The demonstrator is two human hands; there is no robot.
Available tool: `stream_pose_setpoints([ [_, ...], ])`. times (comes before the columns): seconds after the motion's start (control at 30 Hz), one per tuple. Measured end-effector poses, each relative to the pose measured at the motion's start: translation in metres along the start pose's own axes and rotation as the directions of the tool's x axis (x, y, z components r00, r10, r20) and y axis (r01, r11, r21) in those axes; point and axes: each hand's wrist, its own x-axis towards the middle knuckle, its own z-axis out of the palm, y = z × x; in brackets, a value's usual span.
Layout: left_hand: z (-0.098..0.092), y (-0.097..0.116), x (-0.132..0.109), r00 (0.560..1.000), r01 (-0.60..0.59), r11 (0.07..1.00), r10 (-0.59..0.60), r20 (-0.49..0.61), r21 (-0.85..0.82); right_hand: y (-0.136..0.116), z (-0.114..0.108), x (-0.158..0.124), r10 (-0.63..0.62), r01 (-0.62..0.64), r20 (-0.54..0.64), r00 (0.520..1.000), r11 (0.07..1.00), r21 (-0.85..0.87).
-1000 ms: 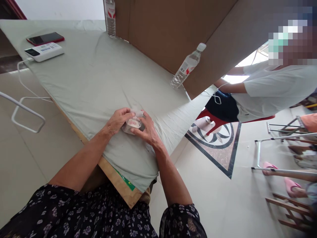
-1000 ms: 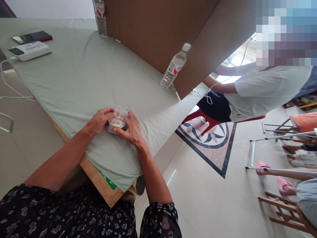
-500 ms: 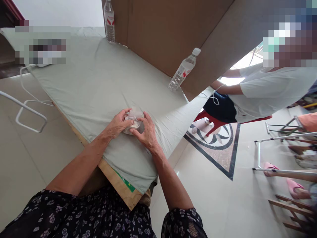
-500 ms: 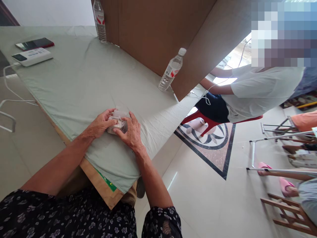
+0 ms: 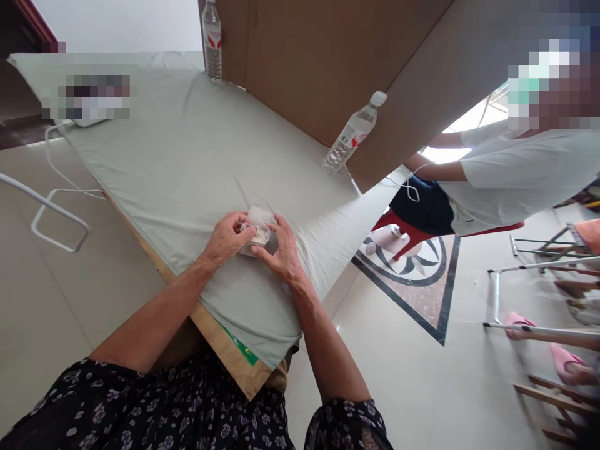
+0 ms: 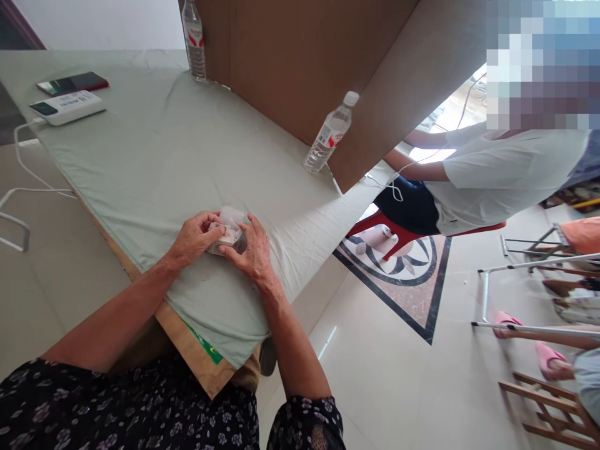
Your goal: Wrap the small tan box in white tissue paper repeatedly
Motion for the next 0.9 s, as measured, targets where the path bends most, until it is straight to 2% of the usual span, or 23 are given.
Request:
stream_pose_setpoints([
  [0.23, 0.001, 0.0, 0.001, 0.996, -0.079, 0.997, 0.079, 0.032, 0.014, -0.003, -0.011, 0.01, -0.04, 0.043, 0.136, 0.99, 0.999, -0.021],
  [0.37, 0.001, 0.0, 0.001, 0.998, 0.017, 0.999, -0.015, 0.061, -0.043, -0.006, -0.016, 0.016, -0.015, 0.015, 0.206, 0.978, 1.0, -0.001],
  [0.43, 0.001, 0.001, 0.001, 0.996, 0.04, 0.999, -0.037, 0.085, -0.031, -0.007, -0.016, 0.016, 0.002, -0.004, 0.212, 0.977, 1.0, 0.009],
  [0.57, -0.001, 0.003, 0.003, 0.998, -0.033, 0.997, 0.03, 0.047, 0.065, -0.008, -0.018, 0.013, 0.01, -0.021, 0.197, 0.98, 0.998, 0.057],
  [0.63, 0.0, 0.004, 0.004, 0.998, -0.022, 0.998, 0.018, 0.055, 0.066, -0.008, -0.023, 0.012, 0.018, -0.038, 0.132, 0.991, 0.987, 0.157],
  [0.73, 0.001, 0.004, 0.004, 0.997, 0.007, 0.999, -0.009, 0.072, 0.032, -0.002, -0.031, 0.019, 0.168, -0.154, -0.001, 0.986, 0.908, 0.39],
  [0.83, 0.001, 0.004, 0.003, 0.996, 0.027, 1.0, -0.028, 0.08, 0.008, 0.005, -0.027, 0.038, 0.368, -0.348, 0.055, 0.928, 0.806, 0.48],
  [0.9, 0.0, 0.005, 0.003, 0.995, 0.034, 0.999, -0.035, 0.094, 0.004, 0.007, -0.018, 0.052, 0.404, -0.405, 0.106, 0.908, 0.788, 0.464],
])
